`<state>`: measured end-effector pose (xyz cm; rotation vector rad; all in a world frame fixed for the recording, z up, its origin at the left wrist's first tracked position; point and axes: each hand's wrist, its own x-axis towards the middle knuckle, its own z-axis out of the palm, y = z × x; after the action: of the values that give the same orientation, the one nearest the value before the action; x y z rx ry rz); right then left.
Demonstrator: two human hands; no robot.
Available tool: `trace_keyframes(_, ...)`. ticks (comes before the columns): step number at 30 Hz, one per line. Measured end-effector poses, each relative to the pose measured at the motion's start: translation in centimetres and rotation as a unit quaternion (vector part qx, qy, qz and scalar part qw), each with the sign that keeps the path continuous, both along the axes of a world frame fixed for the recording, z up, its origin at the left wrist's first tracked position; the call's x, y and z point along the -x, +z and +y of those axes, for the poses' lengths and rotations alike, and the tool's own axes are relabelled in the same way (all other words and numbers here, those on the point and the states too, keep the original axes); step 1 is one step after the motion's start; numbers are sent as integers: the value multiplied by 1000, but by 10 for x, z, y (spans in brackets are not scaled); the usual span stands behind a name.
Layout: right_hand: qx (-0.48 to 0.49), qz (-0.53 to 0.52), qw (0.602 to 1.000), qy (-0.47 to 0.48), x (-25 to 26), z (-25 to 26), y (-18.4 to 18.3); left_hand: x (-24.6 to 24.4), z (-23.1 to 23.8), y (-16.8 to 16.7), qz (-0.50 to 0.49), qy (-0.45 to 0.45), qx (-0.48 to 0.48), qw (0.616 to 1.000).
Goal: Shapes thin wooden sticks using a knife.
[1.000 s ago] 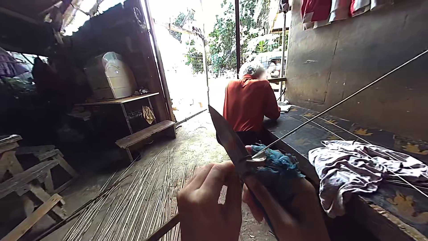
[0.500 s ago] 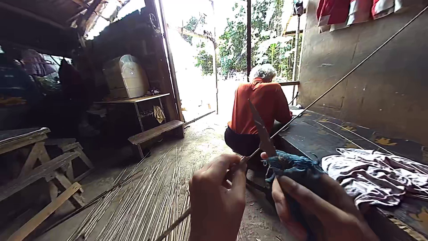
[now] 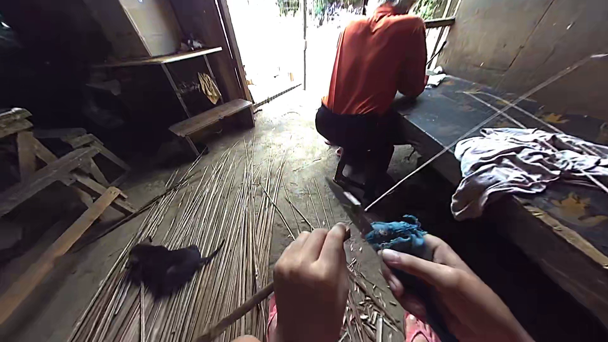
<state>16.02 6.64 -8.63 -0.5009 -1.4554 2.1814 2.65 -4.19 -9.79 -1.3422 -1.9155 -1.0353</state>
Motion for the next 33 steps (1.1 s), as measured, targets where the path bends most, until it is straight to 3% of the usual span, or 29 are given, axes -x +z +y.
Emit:
trace_keyframes(4, -2, -44, 999, -32, 15, 3, -25, 10, -5, -22, 10, 14, 51, 999)
trace_keyframes(9, -66, -71, 976, -196, 9, 33, -30, 7, -7, -26, -32, 29, 88, 995)
trace_keyframes(12, -78, -12, 994, -80, 1, 16, -25, 9, -7, -25, -77, 13, 94, 992)
trace_keyframes(14, -32, -13, 999, -6, 5, -1, -28, 10, -7, -28, -106, -15, 102, 989)
trace_keyframes(20, 84, -35, 991, 94, 10, -4, -46, 7, -8, -32, -112, -42, 116, 986)
trace_keyframes(22, 103, -16, 991, 81, 10, -4, -47, 6, -9, -33, -83, -35, 114, 989)
trace_keyframes(28, 28, -38, 995, -88, 7, 8, -41, -4, -11, -34, -31, -20, 128, 991)
trace_keyframes(33, 38, -6, 999, 8, 2, -5, -46, -6, -8, -34, -42, -34, 127, 990)
